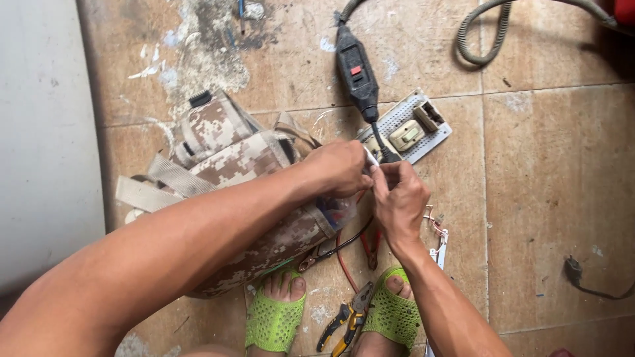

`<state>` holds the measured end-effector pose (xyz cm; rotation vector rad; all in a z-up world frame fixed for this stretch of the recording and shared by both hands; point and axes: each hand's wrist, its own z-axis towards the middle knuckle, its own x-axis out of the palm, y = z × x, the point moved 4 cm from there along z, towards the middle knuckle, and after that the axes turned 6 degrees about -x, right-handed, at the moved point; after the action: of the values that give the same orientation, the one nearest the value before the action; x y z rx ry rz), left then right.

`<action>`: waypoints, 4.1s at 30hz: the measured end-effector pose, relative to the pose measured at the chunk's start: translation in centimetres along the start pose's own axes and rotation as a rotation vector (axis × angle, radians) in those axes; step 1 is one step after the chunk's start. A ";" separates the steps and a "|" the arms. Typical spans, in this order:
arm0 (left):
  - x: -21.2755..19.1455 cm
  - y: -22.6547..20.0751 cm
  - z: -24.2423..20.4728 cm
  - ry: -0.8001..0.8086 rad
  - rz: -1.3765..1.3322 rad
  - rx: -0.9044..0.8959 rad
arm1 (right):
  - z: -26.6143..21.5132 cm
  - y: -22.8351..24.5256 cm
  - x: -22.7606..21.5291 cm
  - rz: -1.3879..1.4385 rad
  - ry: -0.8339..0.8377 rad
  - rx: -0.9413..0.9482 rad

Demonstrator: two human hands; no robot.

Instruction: Connecting electrical wires to LED light strips by stripping insulation and twisting wire ends for a secure connection.

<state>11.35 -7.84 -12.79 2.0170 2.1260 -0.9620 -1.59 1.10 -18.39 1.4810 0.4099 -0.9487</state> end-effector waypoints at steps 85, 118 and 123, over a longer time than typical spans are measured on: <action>14.6 -9.1 7.3 -0.437 0.026 0.239 | -10.4 -18.4 -12.8 0.361 -0.022 0.462; 13.4 -7.3 6.6 -0.235 -0.251 0.220 | -9.2 -11.1 -6.5 0.224 0.141 0.367; 13.0 -7.4 5.5 -0.208 -0.328 0.335 | -8.9 -12.2 -7.3 0.486 0.214 0.473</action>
<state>0.64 1.44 -20.13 1.6115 2.3466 -1.5941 -12.21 13.63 -21.84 2.0044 -0.0405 -0.5127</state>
